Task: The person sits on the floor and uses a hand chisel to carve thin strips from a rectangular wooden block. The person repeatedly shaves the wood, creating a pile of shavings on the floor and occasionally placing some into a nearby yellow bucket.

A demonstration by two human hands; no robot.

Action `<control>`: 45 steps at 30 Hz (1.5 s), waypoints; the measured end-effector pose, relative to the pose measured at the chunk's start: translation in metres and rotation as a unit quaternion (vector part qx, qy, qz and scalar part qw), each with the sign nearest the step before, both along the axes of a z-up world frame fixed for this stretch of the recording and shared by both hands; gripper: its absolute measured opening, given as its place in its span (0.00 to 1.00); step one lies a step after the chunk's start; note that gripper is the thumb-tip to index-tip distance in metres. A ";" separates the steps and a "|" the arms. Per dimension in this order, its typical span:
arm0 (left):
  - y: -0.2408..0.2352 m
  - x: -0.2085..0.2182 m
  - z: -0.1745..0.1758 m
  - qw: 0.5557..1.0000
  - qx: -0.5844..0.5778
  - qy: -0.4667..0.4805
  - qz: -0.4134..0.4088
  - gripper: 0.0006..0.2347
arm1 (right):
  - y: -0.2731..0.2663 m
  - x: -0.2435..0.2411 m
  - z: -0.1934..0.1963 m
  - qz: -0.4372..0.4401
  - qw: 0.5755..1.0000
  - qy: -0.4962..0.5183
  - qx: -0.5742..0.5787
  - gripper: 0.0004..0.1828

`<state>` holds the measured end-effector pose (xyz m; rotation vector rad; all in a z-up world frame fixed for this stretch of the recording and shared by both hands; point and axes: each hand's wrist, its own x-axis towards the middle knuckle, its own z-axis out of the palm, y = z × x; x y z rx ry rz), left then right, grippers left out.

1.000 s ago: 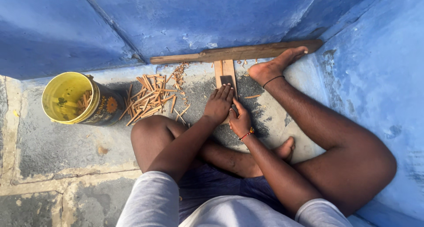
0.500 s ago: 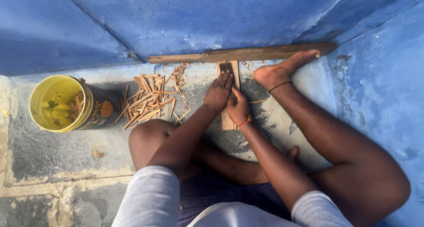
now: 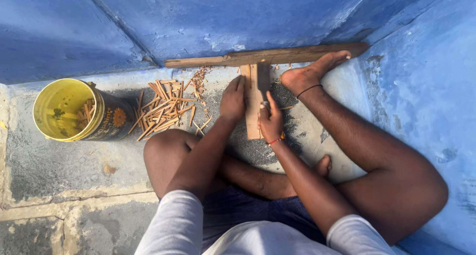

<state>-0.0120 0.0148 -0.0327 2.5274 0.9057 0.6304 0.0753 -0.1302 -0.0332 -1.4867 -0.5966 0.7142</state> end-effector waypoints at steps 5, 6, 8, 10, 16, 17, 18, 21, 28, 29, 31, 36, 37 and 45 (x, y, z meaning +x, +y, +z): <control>0.010 0.009 0.010 0.993 0.027 0.077 -0.080 0.25 | -0.025 -0.004 -0.010 -0.027 0.999 0.038 0.007 0.31; 0.010 0.009 0.010 0.994 0.012 0.083 -0.076 0.23 | -0.026 -0.005 -0.014 -0.031 0.998 0.047 0.014 0.31; 0.009 0.009 0.008 0.993 -0.022 0.096 -0.068 0.19 | -0.026 -0.007 -0.021 -0.036 0.997 0.062 0.010 0.31; 0.009 0.010 0.004 0.993 -0.003 0.107 -0.046 0.19 | -0.024 -0.009 -0.024 -0.038 0.996 0.074 -0.011 0.31; 0.010 0.011 -0.002 0.994 -0.005 0.109 -0.030 0.19 | -0.020 -0.007 -0.024 -0.014 0.998 0.059 -0.020 0.31; 0.009 0.012 -0.001 0.993 -0.004 0.113 -0.029 0.19 | -0.020 -0.007 -0.024 -0.013 0.998 0.062 -0.022 0.31; 0.008 0.012 0.002 0.992 -0.015 0.122 -0.028 0.20 | -0.021 -0.006 -0.023 -0.011 0.998 0.065 -0.024 0.30; 0.003 0.012 0.015 0.988 -0.005 0.153 -0.032 0.24 | -0.023 -0.009 -0.019 -0.009 0.998 0.050 -0.032 0.30; -0.054 -0.007 0.047 0.961 0.061 0.228 -0.143 0.30 | -0.037 -0.027 0.002 0.028 0.997 -0.006 -0.078 0.29; -0.059 -0.010 0.046 0.963 0.051 0.222 -0.141 0.29 | -0.038 -0.028 0.004 0.030 0.996 -0.008 -0.080 0.29; -0.059 -0.011 0.041 0.960 0.055 0.239 -0.135 0.30 | -0.039 -0.032 0.005 0.031 0.996 -0.013 -0.084 0.28; -0.049 -0.005 0.013 0.967 0.063 0.211 -0.128 0.29 | -0.027 -0.027 -0.003 0.022 0.991 0.000 -0.128 0.26; -0.044 -0.001 0.011 0.968 0.062 0.208 -0.124 0.30 | -0.024 -0.025 -0.006 0.015 0.989 -0.012 -0.146 0.26; -0.024 0.010 0.026 0.967 0.010 0.209 -0.145 0.36 | -0.003 -0.007 -0.015 0.018 0.984 -0.162 -0.066 0.22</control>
